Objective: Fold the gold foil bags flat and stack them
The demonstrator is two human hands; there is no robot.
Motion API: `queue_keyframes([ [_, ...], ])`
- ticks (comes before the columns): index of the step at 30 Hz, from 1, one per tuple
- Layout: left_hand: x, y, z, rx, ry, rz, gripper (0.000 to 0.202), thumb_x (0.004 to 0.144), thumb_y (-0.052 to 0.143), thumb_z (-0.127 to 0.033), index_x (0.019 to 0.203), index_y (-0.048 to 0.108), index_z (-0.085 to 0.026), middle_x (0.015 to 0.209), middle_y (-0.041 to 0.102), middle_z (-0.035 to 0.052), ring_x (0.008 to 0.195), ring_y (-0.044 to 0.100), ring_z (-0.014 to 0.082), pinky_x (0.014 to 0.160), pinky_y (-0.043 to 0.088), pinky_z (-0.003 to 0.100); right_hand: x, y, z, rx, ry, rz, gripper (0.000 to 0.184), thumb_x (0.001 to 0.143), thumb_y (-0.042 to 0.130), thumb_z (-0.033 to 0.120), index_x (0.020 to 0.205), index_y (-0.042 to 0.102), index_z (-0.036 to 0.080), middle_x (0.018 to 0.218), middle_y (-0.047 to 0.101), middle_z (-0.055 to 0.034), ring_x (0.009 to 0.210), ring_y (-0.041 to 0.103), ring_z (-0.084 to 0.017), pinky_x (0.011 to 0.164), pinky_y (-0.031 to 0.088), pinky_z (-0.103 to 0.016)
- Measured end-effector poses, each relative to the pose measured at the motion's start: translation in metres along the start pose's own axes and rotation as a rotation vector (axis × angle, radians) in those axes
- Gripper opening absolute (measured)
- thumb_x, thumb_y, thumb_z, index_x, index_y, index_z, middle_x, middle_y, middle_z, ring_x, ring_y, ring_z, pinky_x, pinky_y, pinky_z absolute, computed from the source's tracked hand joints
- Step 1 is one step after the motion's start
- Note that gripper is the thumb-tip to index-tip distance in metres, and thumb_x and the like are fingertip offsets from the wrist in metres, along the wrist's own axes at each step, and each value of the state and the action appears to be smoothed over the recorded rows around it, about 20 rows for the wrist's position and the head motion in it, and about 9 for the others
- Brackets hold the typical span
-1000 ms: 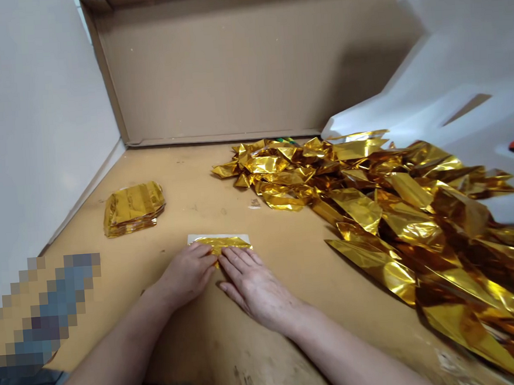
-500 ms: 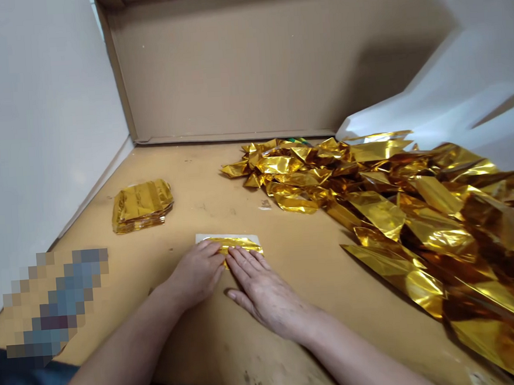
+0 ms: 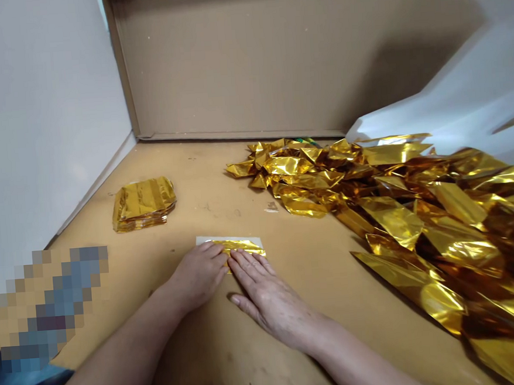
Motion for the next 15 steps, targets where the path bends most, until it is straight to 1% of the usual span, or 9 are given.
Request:
queue_keyframes([
  [3,0.0008,-0.0015,0.0001,0.016,-0.005,-0.002,0.017,0.087,0.045,-0.014,0.095,0.060,-0.014,0.100,0.063,0.0089,0.097,0.057,0.0202,0.090,0.048,0.036,-0.0002,0.0011,-0.0012,0.002,-0.002,0.002,0.058,0.092,0.039,0.037,0.141,0.032,0.007,0.143,0.034,-0.0210,0.135,0.026,-0.029,0.108,0.028,-0.051],
  [6,0.0010,-0.0024,0.0024,0.019,-0.023,-0.011,0.016,0.087,0.045,-0.014,0.093,0.060,-0.015,0.098,0.063,0.0082,0.094,0.057,0.0199,0.087,0.049,0.036,0.0000,0.0023,-0.0027,0.015,-0.014,-0.006,0.058,0.092,0.040,0.036,0.142,0.030,0.010,0.144,0.033,-0.0199,0.135,0.025,-0.029,0.108,0.028,-0.053],
  [12,0.0005,-0.0010,0.0062,0.004,-0.044,-0.020,0.015,0.087,0.046,-0.014,0.092,0.060,-0.015,0.098,0.063,0.0075,0.092,0.056,0.0201,0.085,0.049,0.036,0.0016,0.0001,-0.0041,0.044,-0.011,-0.013,0.058,0.091,0.041,0.035,0.142,0.030,0.011,0.145,0.031,-0.0207,0.135,0.025,-0.029,0.107,0.028,-0.054],
  [15,0.0008,-0.0006,0.0066,0.019,-0.047,-0.013,0.015,0.088,0.046,-0.015,0.090,0.061,-0.015,0.094,0.062,0.0076,0.090,0.056,0.0207,0.082,0.049,0.035,0.0017,0.0000,-0.0036,0.048,-0.012,0.001,0.058,0.092,0.040,0.036,0.142,0.031,0.009,0.145,0.030,-0.0210,0.136,0.023,-0.029,0.107,0.028,-0.054],
])
Point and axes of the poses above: each hand's wrist, its own x-axis towards the middle knuckle, its own y-axis out of the palm, z = x × y, the point moved 10 cm from there along x, towards the middle knuckle
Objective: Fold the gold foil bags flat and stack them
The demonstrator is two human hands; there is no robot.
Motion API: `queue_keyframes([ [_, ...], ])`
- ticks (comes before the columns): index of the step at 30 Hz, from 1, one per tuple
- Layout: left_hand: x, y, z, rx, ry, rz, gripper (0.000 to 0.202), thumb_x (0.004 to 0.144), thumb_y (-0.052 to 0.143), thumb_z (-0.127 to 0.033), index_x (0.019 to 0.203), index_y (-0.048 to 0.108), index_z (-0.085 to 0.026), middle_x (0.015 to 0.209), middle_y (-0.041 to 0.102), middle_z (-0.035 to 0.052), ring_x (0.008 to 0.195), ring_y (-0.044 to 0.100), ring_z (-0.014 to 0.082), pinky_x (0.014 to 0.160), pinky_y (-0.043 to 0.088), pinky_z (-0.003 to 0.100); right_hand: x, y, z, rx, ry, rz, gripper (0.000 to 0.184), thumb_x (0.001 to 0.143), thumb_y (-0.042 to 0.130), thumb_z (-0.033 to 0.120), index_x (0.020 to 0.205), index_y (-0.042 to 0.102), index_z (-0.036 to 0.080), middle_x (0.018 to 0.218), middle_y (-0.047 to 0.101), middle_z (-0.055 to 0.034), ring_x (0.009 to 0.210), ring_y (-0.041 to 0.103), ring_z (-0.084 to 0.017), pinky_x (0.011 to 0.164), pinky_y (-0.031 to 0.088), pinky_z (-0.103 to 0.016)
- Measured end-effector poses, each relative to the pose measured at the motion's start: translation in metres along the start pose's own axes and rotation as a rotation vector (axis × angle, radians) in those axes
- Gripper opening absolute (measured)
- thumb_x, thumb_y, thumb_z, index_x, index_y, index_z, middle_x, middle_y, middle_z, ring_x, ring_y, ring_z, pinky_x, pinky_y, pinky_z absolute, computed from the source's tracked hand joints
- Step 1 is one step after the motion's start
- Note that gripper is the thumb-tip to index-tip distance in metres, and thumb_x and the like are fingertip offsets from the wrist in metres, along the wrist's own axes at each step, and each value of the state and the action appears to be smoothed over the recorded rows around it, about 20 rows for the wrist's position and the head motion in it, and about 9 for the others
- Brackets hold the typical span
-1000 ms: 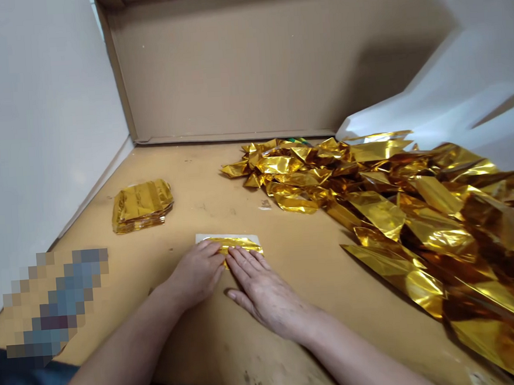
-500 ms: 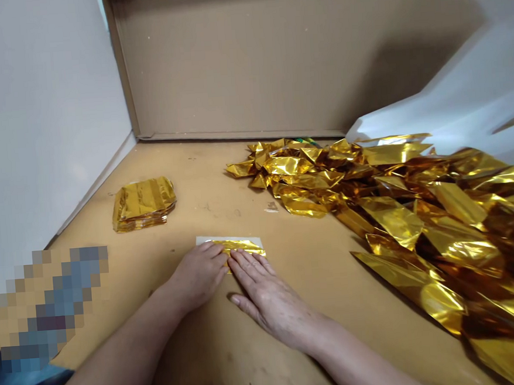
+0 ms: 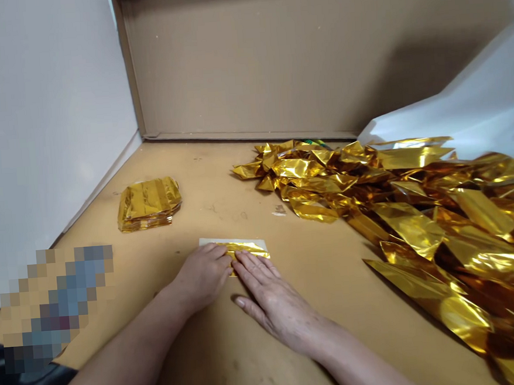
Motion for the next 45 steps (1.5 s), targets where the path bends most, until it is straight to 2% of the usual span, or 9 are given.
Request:
queue_keyframes([
  [9,0.001,0.000,0.007,0.051,-0.016,0.019,0.020,0.087,0.044,-0.012,0.086,0.064,-0.015,0.092,0.062,0.0087,0.086,0.055,0.0200,0.080,0.049,0.034,-0.001,0.000,-0.002,-0.001,-0.004,0.008,0.057,0.092,0.039,0.039,0.142,0.031,0.012,0.146,0.031,-0.0185,0.136,0.022,-0.028,0.108,0.028,-0.053],
  [14,0.000,-0.002,0.012,0.039,-0.037,0.017,0.020,0.086,0.046,-0.010,0.083,0.065,-0.015,0.096,0.064,0.0083,0.090,0.055,0.0198,0.084,0.048,0.033,0.000,0.000,-0.002,-0.003,0.000,0.029,0.056,0.093,0.035,0.040,0.141,0.033,0.010,0.145,0.031,-0.0200,0.136,0.023,-0.028,0.108,0.028,-0.053],
  [19,0.000,-0.003,0.017,0.051,-0.059,0.011,0.021,0.083,0.047,-0.008,0.080,0.066,-0.016,0.095,0.064,0.0069,0.088,0.056,0.0193,0.082,0.049,0.032,0.000,-0.003,-0.003,0.005,-0.008,0.005,0.055,0.093,0.037,0.041,0.141,0.034,0.014,0.145,0.033,-0.0174,0.136,0.025,-0.027,0.108,0.029,-0.052],
  [23,-0.001,-0.004,0.021,0.028,-0.085,0.005,0.023,0.082,0.047,-0.005,0.079,0.067,-0.017,0.094,0.064,0.0059,0.088,0.056,0.0186,0.080,0.050,0.030,-0.001,-0.005,-0.005,0.006,-0.008,-0.007,0.054,0.093,0.037,0.040,0.139,0.037,0.012,0.144,0.035,-0.0193,0.135,0.027,-0.028,0.107,0.031,-0.052],
  [26,-0.002,-0.006,0.026,0.003,-0.104,-0.018,0.024,0.083,0.046,-0.007,0.078,0.067,-0.017,0.092,0.064,0.0061,0.087,0.056,0.0182,0.079,0.050,0.030,-0.001,-0.006,-0.006,0.007,-0.013,-0.029,0.054,0.093,0.039,0.040,0.139,0.037,0.014,0.144,0.036,-0.0179,0.134,0.029,-0.028,0.106,0.032,-0.052],
  [36,-0.005,-0.006,0.035,-0.016,-0.087,-0.064,0.025,0.078,0.048,-0.005,0.079,0.069,-0.017,0.094,0.065,0.0069,0.084,0.057,0.0181,0.081,0.049,0.032,-0.002,-0.017,-0.017,-0.067,0.001,-0.092,0.049,0.093,0.035,0.040,0.131,0.049,0.011,0.135,0.047,-0.0193,0.128,0.040,-0.029,0.102,0.039,-0.051],
  [45,-0.008,-0.010,0.042,-0.056,-0.075,-0.067,0.026,0.075,0.048,-0.004,0.075,0.069,-0.020,0.090,0.066,0.0049,0.084,0.058,0.0175,0.083,0.049,0.033,-0.004,-0.027,-0.030,-0.094,0.030,-0.138,0.041,0.093,0.036,0.033,0.123,0.057,0.016,0.127,0.057,-0.0147,0.118,0.052,-0.027,0.098,0.045,-0.049],
])
Point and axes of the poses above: each hand's wrist, its own x-axis towards the middle knuckle, its own y-axis out of the palm, z = x × y, the point moved 10 cm from there along x, towards the middle knuckle
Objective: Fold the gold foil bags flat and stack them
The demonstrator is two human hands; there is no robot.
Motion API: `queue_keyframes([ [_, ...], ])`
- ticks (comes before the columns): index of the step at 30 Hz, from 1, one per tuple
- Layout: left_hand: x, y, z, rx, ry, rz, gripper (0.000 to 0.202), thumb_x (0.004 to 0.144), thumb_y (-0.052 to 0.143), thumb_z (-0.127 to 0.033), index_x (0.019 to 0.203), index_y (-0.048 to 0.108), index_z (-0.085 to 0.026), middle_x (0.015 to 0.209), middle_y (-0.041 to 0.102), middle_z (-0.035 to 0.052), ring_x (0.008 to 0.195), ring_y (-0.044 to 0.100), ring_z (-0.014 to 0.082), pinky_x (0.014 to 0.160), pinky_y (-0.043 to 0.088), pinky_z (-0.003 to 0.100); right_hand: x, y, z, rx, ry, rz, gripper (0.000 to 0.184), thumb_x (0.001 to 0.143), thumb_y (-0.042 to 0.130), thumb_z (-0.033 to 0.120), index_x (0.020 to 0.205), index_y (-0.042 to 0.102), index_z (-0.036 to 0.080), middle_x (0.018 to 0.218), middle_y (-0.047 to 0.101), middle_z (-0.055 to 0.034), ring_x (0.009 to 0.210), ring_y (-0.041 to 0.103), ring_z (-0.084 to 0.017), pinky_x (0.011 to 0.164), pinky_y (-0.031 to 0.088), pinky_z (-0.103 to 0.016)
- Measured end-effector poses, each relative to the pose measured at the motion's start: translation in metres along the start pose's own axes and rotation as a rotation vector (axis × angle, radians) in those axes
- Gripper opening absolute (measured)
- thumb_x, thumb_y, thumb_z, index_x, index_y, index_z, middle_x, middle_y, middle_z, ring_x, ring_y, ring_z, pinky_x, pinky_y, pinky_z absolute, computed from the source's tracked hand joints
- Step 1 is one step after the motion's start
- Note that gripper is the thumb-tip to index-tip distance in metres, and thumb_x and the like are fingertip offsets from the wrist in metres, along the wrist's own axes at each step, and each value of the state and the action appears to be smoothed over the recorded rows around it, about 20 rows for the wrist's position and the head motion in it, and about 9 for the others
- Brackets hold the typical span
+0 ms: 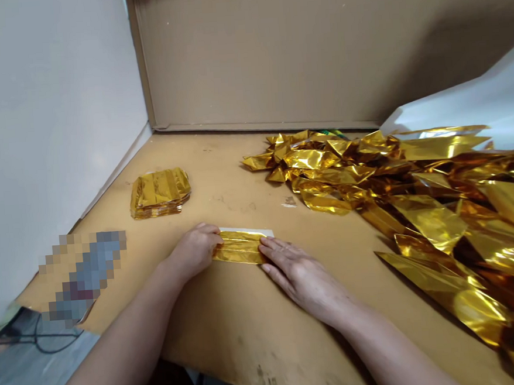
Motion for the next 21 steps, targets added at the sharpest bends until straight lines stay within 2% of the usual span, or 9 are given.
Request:
queue_keyframes([
  [4,0.000,-0.001,0.000,-0.004,0.009,0.023,0.026,0.076,0.047,-0.003,0.073,0.068,-0.019,0.089,0.066,0.0054,0.083,0.058,0.0174,0.079,0.050,0.031,0.001,-0.003,0.000,-0.020,0.000,-0.003,0.039,0.091,0.037,0.028,0.121,0.060,0.018,0.125,0.059,-0.0124,0.116,0.054,-0.026,0.096,0.047,-0.048],
  [10,0.000,-0.004,-0.003,0.003,0.025,0.044,0.028,0.077,0.044,-0.002,0.070,0.066,-0.018,0.087,0.064,0.0047,0.082,0.058,0.0166,0.079,0.049,0.028,0.005,-0.006,0.001,-0.053,-0.001,0.021,0.038,0.090,0.036,0.023,0.115,0.062,0.010,0.120,0.061,-0.0168,0.114,0.056,-0.027,0.095,0.048,-0.045],
  [16,-0.002,-0.010,-0.009,0.042,0.030,0.023,0.014,0.079,0.052,-0.012,0.073,0.065,-0.016,0.089,0.063,0.0071,0.086,0.058,0.0197,0.078,0.050,0.032,0.006,-0.007,0.005,-0.083,0.003,0.021,0.036,0.089,0.040,0.026,0.114,0.062,0.012,0.120,0.061,-0.0163,0.111,0.058,-0.027,0.094,0.049,-0.045],
  [19,0.000,-0.011,-0.020,0.062,0.049,0.017,0.014,0.081,0.051,-0.014,0.077,0.064,-0.014,0.094,0.063,0.0087,0.092,0.057,0.0207,0.084,0.050,0.033,0.006,-0.007,0.006,-0.110,0.010,0.011,0.036,0.090,0.039,0.026,0.113,0.062,0.011,0.120,0.061,-0.0169,0.111,0.058,-0.027,0.094,0.048,-0.045],
  [21,0.000,-0.008,-0.036,0.047,0.133,0.038,0.014,0.083,0.050,-0.015,0.084,0.064,-0.015,0.103,0.062,0.0086,0.100,0.056,0.0204,0.091,0.047,0.034,0.006,-0.008,0.007,-0.119,0.010,0.005,0.036,0.090,0.039,0.026,0.113,0.062,0.012,0.120,0.061,-0.0163,0.111,0.057,-0.027,0.093,0.049,-0.045],
])
Point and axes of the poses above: each hand's wrist, its own x-axis towards the middle knuckle, its own y-axis out of the palm, z = x × y, the point moved 10 cm from there along x, towards the middle knuckle
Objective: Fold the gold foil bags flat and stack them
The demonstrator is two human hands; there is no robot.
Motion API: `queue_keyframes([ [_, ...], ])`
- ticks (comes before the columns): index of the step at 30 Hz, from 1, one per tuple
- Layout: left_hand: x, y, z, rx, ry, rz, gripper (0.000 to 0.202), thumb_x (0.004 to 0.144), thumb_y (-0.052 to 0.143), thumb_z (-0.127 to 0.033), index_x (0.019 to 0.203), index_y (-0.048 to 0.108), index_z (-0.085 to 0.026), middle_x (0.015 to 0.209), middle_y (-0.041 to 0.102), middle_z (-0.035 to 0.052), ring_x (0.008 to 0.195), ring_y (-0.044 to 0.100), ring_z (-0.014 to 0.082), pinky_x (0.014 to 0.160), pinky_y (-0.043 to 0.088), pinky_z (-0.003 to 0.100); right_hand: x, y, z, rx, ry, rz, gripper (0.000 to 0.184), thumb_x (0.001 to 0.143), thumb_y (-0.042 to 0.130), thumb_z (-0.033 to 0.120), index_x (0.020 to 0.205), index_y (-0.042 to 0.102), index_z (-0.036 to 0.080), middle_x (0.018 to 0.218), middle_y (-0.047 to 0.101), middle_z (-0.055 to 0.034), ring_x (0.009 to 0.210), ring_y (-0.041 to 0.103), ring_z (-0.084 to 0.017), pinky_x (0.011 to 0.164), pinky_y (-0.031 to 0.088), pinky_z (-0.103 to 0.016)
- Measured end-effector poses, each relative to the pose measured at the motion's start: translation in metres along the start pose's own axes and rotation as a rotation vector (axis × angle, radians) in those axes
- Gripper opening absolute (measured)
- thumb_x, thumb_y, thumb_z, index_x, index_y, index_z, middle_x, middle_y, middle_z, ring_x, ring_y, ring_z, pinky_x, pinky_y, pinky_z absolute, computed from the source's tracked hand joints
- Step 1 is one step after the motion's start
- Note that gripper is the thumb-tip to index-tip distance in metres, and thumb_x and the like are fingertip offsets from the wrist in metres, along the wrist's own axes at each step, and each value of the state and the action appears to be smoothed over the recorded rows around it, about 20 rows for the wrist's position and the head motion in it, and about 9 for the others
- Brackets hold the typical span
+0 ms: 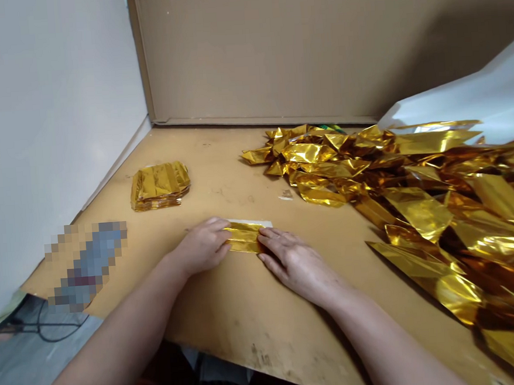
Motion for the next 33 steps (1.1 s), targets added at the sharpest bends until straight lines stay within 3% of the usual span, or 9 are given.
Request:
queue_keyframes([
  [4,0.001,0.012,-0.020,-0.008,0.102,0.107,0.016,0.086,0.050,-0.021,0.095,0.062,-0.014,0.106,0.062,0.0093,0.106,0.055,0.0218,0.096,0.045,0.037,0.001,-0.003,0.003,-0.018,-0.017,-0.015,0.036,0.091,0.039,0.027,0.112,0.063,0.010,0.119,0.061,-0.0186,0.110,0.058,-0.028,0.092,0.049,-0.046],
  [9,0.001,0.016,-0.019,-0.012,0.103,0.120,0.021,0.089,0.047,-0.023,0.103,0.060,-0.014,0.110,0.063,0.0099,0.107,0.056,0.0213,0.097,0.044,0.037,0.004,-0.001,0.021,-0.038,-0.061,-0.042,0.044,0.093,0.036,0.036,0.117,0.059,0.006,0.123,0.058,-0.0218,0.120,0.050,-0.031,0.100,0.039,-0.053],
  [14,0.001,0.017,-0.016,-0.039,0.115,0.107,0.023,0.087,0.049,-0.021,0.107,0.059,-0.015,0.114,0.062,0.0089,0.110,0.055,0.0201,0.099,0.043,0.036,0.005,0.016,0.036,0.030,-0.118,0.037,0.056,0.093,0.036,0.042,0.130,0.047,0.002,0.134,0.046,-0.0247,0.127,0.041,-0.032,0.101,0.039,-0.052],
  [20,-0.001,0.016,-0.007,-0.052,0.092,0.131,0.019,0.088,0.049,-0.023,0.098,0.064,-0.016,0.110,0.064,0.0085,0.108,0.057,0.0198,0.097,0.044,0.034,0.001,0.013,0.022,0.024,-0.095,0.050,0.052,0.094,0.035,0.040,0.125,0.053,0.003,0.130,0.052,-0.0231,0.123,0.046,-0.031,0.100,0.042,-0.048],
  [26,-0.004,0.008,0.008,-0.079,0.062,0.103,0.020,0.089,0.050,-0.021,0.080,0.068,-0.018,0.099,0.067,0.0060,0.099,0.061,0.0180,0.092,0.047,0.031,-0.003,-0.002,0.006,-0.007,-0.091,0.016,0.041,0.095,0.034,0.035,0.115,0.062,0.014,0.119,0.062,-0.0149,0.113,0.056,-0.026,0.095,0.048,-0.045],
  [33,-0.005,0.001,0.026,-0.052,-0.036,0.051,0.020,0.087,0.055,-0.025,0.075,0.069,-0.018,0.092,0.068,0.0059,0.089,0.062,0.0190,0.081,0.050,0.030,-0.002,-0.016,0.000,-0.009,-0.147,0.001,0.034,0.094,0.035,0.028,0.099,0.067,0.016,0.107,0.069,-0.0118,0.101,0.063,-0.024,0.089,0.049,-0.042],
])
Point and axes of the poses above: each hand's wrist, its own x-axis towards the middle knuckle, its own y-axis out of the palm, z = x × y, the point moved 10 cm from there along x, towards the middle knuckle
